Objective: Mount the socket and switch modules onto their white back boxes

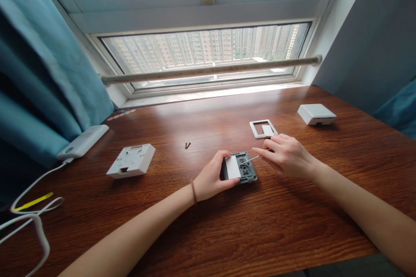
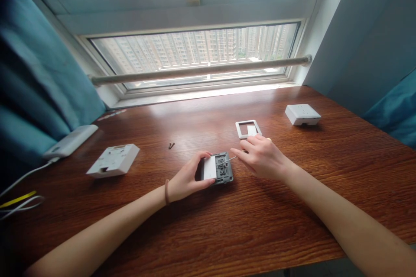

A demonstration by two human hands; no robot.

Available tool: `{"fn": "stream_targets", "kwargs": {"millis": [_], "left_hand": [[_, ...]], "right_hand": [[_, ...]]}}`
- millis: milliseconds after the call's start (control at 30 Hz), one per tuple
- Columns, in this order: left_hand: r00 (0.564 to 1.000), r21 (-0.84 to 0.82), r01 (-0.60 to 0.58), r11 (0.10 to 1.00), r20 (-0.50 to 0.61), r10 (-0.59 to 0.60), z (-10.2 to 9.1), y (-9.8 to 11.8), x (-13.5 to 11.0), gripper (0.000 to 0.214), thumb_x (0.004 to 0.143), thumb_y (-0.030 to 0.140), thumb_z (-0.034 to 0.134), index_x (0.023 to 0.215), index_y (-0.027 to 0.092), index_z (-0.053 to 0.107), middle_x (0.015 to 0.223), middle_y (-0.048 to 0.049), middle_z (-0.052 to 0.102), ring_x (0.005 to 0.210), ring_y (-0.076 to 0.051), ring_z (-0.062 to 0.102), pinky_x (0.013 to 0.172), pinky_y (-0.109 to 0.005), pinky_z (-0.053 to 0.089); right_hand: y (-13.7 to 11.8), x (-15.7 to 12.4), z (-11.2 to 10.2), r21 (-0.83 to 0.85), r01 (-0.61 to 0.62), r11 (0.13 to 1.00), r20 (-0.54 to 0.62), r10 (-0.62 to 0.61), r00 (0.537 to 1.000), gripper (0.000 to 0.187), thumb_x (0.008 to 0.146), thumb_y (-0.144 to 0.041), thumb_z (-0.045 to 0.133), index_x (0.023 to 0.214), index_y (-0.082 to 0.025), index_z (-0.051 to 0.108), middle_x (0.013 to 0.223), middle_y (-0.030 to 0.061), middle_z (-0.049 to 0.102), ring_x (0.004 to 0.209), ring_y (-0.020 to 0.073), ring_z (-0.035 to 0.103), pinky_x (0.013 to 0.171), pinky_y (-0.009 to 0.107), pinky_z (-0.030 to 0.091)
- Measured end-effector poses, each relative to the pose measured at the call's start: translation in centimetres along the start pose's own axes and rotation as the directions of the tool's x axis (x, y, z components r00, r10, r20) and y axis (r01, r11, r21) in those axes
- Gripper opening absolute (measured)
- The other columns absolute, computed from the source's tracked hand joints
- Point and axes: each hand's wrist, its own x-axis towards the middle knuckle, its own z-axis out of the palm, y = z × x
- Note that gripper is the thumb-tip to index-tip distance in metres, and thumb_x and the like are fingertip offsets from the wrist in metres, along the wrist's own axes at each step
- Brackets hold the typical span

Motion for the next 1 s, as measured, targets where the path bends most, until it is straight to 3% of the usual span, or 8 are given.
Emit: {"fn": "stream_targets", "kwargs": {"millis": [400,500,633,767,867,1000], "left_hand": [[1.000,0.019,0.020,1.000,0.010,-0.021,-0.1,0.1,0.1,0.055,0.069,0.037,0.068,0.113,0.020,0.038,0.115,-0.0084,0.051,0.099,-0.023,0.052,0.087,-0.036,0.043],[0.999,0.031,0.038,0.999,0.017,-0.038,-0.2,-0.1,0.3,0.056,0.069,0.038,0.069,0.113,0.020,0.038,0.114,-0.0083,0.051,0.098,-0.023,0.052,0.086,-0.036,0.043],[0.999,0.035,0.035,0.999,0.019,-0.035,-0.2,-0.3,0.3,0.057,0.068,0.039,0.069,0.112,0.020,0.038,0.111,-0.0076,0.052,0.097,-0.022,0.052,0.085,-0.035,0.044],[0.999,0.037,0.032,0.999,0.021,-0.033,-0.3,-0.2,0.3,0.057,0.068,0.041,0.069,0.111,0.020,0.038,0.111,-0.0072,0.052,0.096,-0.022,0.052,0.085,-0.035,0.043],[0.999,0.035,0.042,0.999,0.021,-0.043,-0.3,-0.1,0.3,0.057,0.068,0.042,0.069,0.111,0.020,0.039,0.110,-0.0073,0.052,0.095,-0.022,0.052,0.084,-0.035,0.044],[0.999,0.029,0.050,0.998,0.013,-0.050,-0.3,0.0,0.3,0.056,0.068,0.040,0.069,0.111,0.020,0.040,0.109,-0.0073,0.053,0.094,-0.022,0.053,0.084,-0.036,0.044]], "right_hand": [[-1.1,-0.1,0.0,-0.059,-0.003,0.998,-0.072,-0.002,0.997,0.029,0.084,-0.025,0.051,0.110,-0.018,0.062,0.077,0.0038,0.061,0.070,0.0188,0.047,0.063,0.034,0.031],[-1.3,-0.2,0.3,-0.091,-0.010,0.996,-0.150,-0.004,0.989,0.026,0.082,-0.025,0.055,0.105,-0.016,0.064,0.075,0.0031,0.063,0.068,0.0180,0.048,0.062,0.034,0.033],[-1.8,-0.5,-0.1,-0.195,0.057,0.979,-0.296,-0.114,0.948,0.020,0.079,-0.016,0.060,0.099,-0.015,0.065,0.086,0.0027,0.068,0.082,0.0188,0.053,0.074,0.033,0.037],[-2.1,-0.4,-0.3,-0.195,0.089,0.977,-0.338,-0.152,0.929,0.017,0.079,-0.012,0.059,0.094,-0.017,0.066,0.089,0.0013,0.068,0.086,0.0185,0.053,0.081,0.034,0.037],[-2.1,-0.1,0.1,-0.118,0.018,0.993,-0.285,-0.051,0.957,0.014,0.081,-0.017,0.057,0.092,-0.018,0.066,0.082,0.0025,0.067,0.080,0.0185,0.052,0.076,0.034,0.036],[-2.0,0.2,0.8,0.068,-0.130,0.989,-0.053,0.134,0.990,0.016,0.084,-0.026,0.050,0.083,-0.018,0.065,0.072,0.0034,0.062,0.071,0.0176,0.051,0.066,0.032,0.032]]}}
